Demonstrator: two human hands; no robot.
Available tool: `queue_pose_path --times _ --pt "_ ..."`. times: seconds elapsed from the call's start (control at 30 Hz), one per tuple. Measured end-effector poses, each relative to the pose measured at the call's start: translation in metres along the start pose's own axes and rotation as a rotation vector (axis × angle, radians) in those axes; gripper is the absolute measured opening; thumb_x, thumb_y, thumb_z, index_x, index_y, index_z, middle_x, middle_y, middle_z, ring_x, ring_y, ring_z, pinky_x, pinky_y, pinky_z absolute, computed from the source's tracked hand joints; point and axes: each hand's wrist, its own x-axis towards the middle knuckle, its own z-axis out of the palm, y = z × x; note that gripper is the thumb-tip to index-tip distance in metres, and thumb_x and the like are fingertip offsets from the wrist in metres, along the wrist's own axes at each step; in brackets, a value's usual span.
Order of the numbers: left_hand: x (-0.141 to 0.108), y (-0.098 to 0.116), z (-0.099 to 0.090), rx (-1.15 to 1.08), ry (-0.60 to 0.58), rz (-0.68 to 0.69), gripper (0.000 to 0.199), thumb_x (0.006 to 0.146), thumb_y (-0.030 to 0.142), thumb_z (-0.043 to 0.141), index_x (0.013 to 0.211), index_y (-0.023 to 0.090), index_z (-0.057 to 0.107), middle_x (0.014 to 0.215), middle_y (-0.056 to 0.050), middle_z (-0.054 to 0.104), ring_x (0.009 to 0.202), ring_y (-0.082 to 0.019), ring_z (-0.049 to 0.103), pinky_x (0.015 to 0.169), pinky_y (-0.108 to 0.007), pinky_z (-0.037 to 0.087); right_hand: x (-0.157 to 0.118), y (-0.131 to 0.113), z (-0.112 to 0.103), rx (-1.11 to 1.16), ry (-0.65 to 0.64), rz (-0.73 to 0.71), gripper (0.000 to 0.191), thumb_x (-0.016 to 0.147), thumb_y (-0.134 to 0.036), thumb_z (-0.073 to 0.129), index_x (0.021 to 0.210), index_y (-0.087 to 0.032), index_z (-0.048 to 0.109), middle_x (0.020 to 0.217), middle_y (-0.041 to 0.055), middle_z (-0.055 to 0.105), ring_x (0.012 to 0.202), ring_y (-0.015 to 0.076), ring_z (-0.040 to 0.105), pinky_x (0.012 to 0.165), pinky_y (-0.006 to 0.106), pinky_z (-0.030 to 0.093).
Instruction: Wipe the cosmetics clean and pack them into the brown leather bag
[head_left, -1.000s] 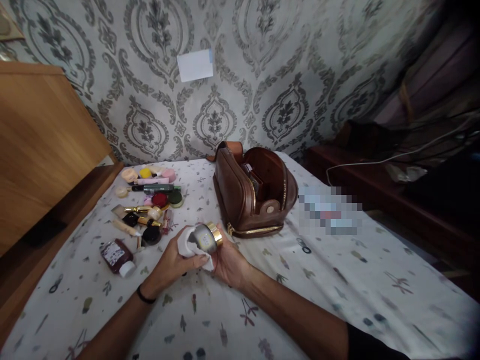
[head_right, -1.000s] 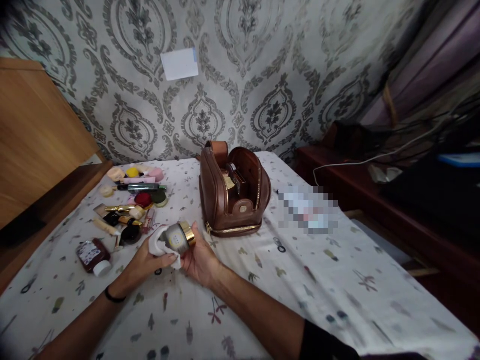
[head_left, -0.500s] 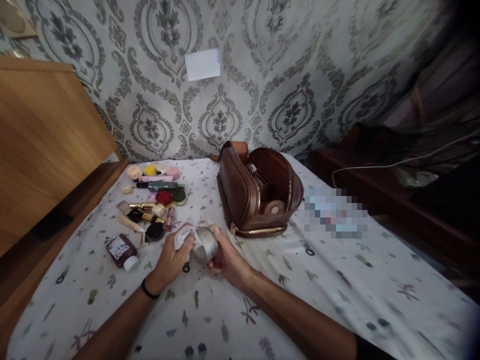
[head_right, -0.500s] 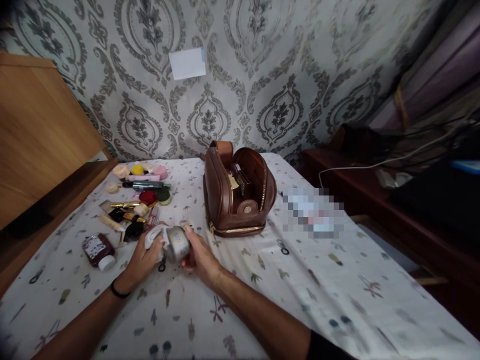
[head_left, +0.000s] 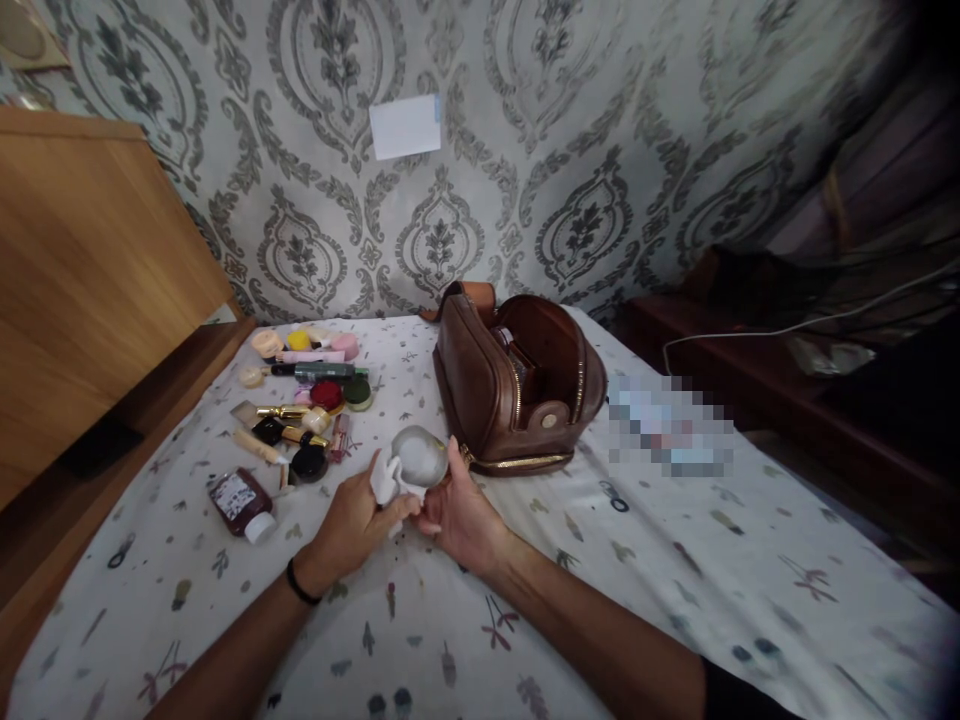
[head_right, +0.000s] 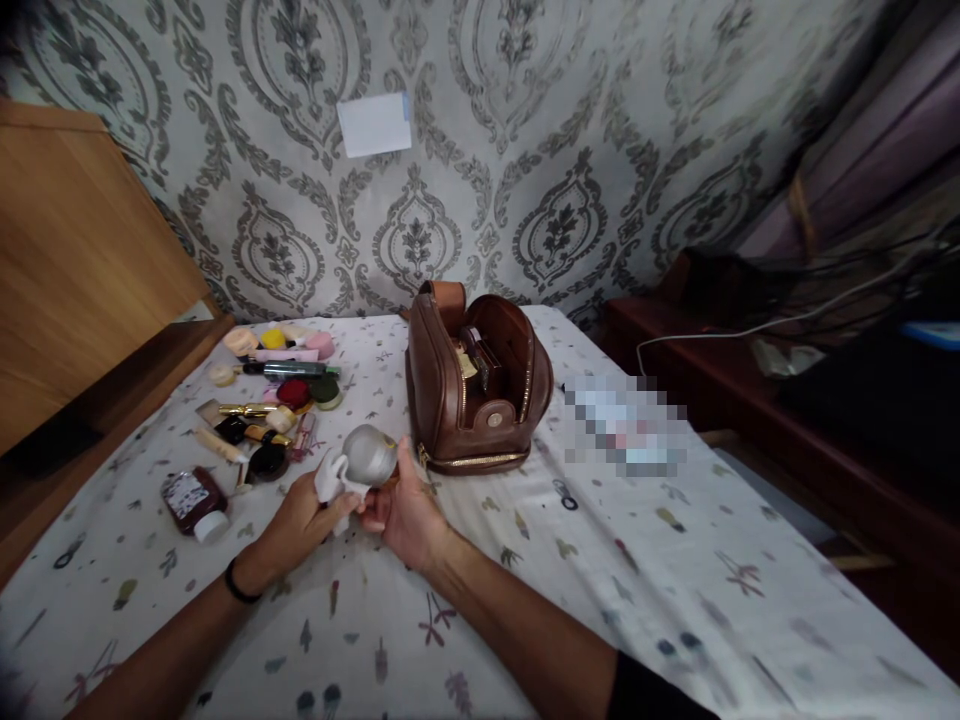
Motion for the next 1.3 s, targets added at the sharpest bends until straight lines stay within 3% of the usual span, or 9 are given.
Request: queue_pose_path --times 0.1,0.27,0.4,0.53,0.67,0.9,1.03,1.17,1.3 --pt "-0.001 -0.006 -0.001 -0.005 0.045 0.007 0.030 0.091 0.042 0.047 0.091 0.016 0.063 0.067 -0.003 0.066 0.065 -0.019 0.062 0.065 -0.029 0.047 -0.001 0.006 0.000 -0.190 -0.010 -0.185 0.061 0.073 -0.075 0.060 0.096 -0.019 0.055 0.073 -0.0001 0.061 0.054 0.0101 0.052 0.042 0.018 0.026" --pt "-0.002 -0.010 0.002 0.041 0.214 0.044 0.047 0.089 0.043 0.052 0.126 0.013 0.052 0.116 -0.014 0.067 0.109 -0.026 0.062 0.095 -0.040 0.047 -0.008 0.008 0.003 -0.466 0.035 -0.474 0.056 0.078 -0.057 0.067 0.120 -0.027 0.043 0.089 -0.0014 0.058 0.067 0.0136 0.053 0.052 0.024 0.042" --pt "-0.002 -0.006 0.006 0.090 0.242 0.121 0.045 0.093 0.035 0.050 0.134 0.018 0.046 0.130 -0.013 0.059 0.122 -0.024 0.056 0.105 -0.041 0.043 -0.010 0.008 0.003 -0.559 0.085 -0.556 0.051 0.077 -0.048 0.071 0.115 -0.026 0.046 0.090 -0.0010 0.056 0.069 0.0138 0.051 0.058 0.026 0.043" --pt "-0.004 -0.003 0.004 0.262 0.243 0.326 0.044 0.095 0.020 0.042 0.139 0.022 0.044 0.140 -0.013 0.050 0.132 -0.023 0.047 0.110 -0.041 0.038 -0.006 0.010 0.000 -0.551 0.093 -0.579 0.049 0.076 -0.047 0.072 0.112 -0.025 0.047 0.089 -0.0008 0.057 0.071 0.0145 0.054 0.060 0.027 0.044" --pt "-0.007 0.001 -0.002 0.365 0.175 0.517 0.052 0.091 0.023 0.049 0.143 0.021 0.041 0.143 -0.016 0.046 0.135 -0.029 0.043 0.112 -0.046 0.035 -0.003 0.013 -0.004 -0.557 0.033 -0.492 0.036 0.083 -0.054 0.061 0.099 -0.023 0.050 0.066 -0.0055 0.054 0.052 0.0117 0.052 0.047 0.024 0.038" --pt "-0.006 0.003 -0.015 0.116 0.230 0.338 0.042 0.088 0.035 0.055 0.127 0.018 0.057 0.122 -0.013 0.064 0.114 -0.028 0.060 0.100 -0.042 0.046 -0.007 0.012 0.003 -0.383 -0.073 -0.311 0.046 0.078 -0.063 0.062 0.091 -0.021 0.050 0.062 -0.0061 0.056 0.039 0.0092 0.053 0.034 0.019 0.029" --pt "0.002 -0.011 -0.032 0.281 0.340 0.154 0.034 0.087 0.040 0.055 0.108 0.015 0.066 0.103 -0.011 0.070 0.098 -0.028 0.066 0.090 -0.040 0.051 -0.009 0.010 0.008 -0.272 -0.082 -0.341 0.051 0.072 -0.060 0.070 0.098 -0.021 0.050 0.071 -0.0053 0.059 0.044 0.0086 0.056 0.036 0.018 0.032" --pt "0.010 -0.014 -0.048 0.526 0.380 0.192 0.057 0.082 0.042 0.057 0.131 0.013 0.051 0.130 -0.018 0.056 0.124 -0.036 0.051 0.104 -0.054 0.041 -0.007 0.008 0.004 -0.323 -0.021 -0.455 0.055 0.070 -0.063 0.071 0.100 -0.022 0.050 0.074 -0.0049 0.059 0.046 0.0081 0.055 0.039 0.018 0.033" --pt "0.008 0.008 -0.057 0.584 0.273 0.314 0.053 0.088 0.030 0.048 0.140 0.023 0.041 0.141 -0.012 0.048 0.132 -0.031 0.045 0.108 -0.049 0.040 -0.008 0.007 0.000 -0.454 0.051 -0.518 0.051 0.071 -0.060 0.071 0.098 -0.022 0.051 0.079 -0.0043 0.056 0.053 0.0087 0.054 0.045 0.020 0.038"
